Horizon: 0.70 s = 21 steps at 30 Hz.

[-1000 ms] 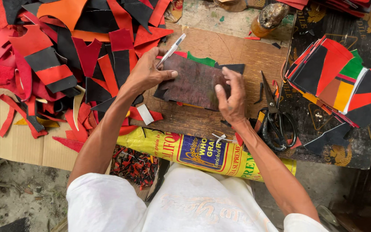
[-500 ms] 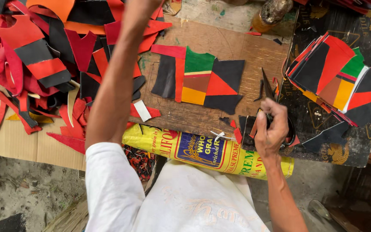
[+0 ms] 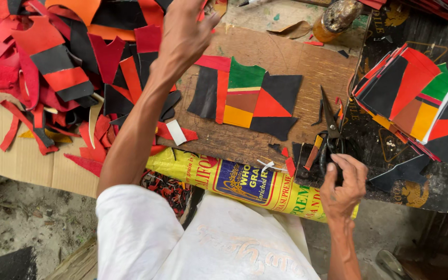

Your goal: The person holds a dark template board on the workbench and traces around it with a marker, then cuts colorful foam and rubber pieces with scissors and trims their edges. They arrange the cut pieces on the template and set trimmed pieces onto a stack at the side of the table.

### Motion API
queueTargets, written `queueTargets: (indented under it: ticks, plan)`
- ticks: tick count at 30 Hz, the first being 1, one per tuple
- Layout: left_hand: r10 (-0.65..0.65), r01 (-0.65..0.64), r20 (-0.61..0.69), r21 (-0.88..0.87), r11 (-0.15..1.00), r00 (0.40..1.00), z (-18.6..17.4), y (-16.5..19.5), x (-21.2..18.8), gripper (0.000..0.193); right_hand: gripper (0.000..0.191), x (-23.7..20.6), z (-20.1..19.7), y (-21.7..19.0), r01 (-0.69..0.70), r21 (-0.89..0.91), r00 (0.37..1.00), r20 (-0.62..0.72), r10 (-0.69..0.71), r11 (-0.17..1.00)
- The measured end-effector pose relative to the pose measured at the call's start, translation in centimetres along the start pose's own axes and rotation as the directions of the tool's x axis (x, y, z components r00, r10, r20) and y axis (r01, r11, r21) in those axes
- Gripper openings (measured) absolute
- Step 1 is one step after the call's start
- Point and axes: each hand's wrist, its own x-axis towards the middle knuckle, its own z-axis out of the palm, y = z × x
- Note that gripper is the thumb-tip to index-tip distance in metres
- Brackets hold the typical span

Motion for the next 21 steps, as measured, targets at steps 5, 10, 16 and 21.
queueTargets:
  ticks: [5, 10, 16, 21]
  plan:
    - [-0.627, 0.651, 0.246, -0.023, 0.759, 0.739, -7.7, 2.8, -9.4, 0.023, 0.027, -2.1, -1.7, 0.3, 0.050, -0.160, 0.995, 0.090, -0.036, 0.986]
    - [-0.810, 0.852, 0.268, -0.109, 0.512, 0.521, -11.1, 4.8, -15.3, 0.029, 0.036, -4.4, -1.8, -2.0, -0.014, -0.142, 0.974, 0.221, 0.046, 0.990]
    - [-0.526, 0.535, 0.230, 0.026, 0.845, 0.819, -10.6, 4.1, -17.6, 0.039, 0.042, -5.8, -1.2, -3.6, -0.071, -0.188, 0.954, 0.274, 0.121, 0.980]
    - [-0.334, 0.320, 0.416, 0.105, 0.941, 0.846, -8.3, 1.8, -16.3, 0.067, 0.050, -6.0, -1.4, -2.8, -0.310, -0.081, 0.901, 0.293, 0.320, 0.947]
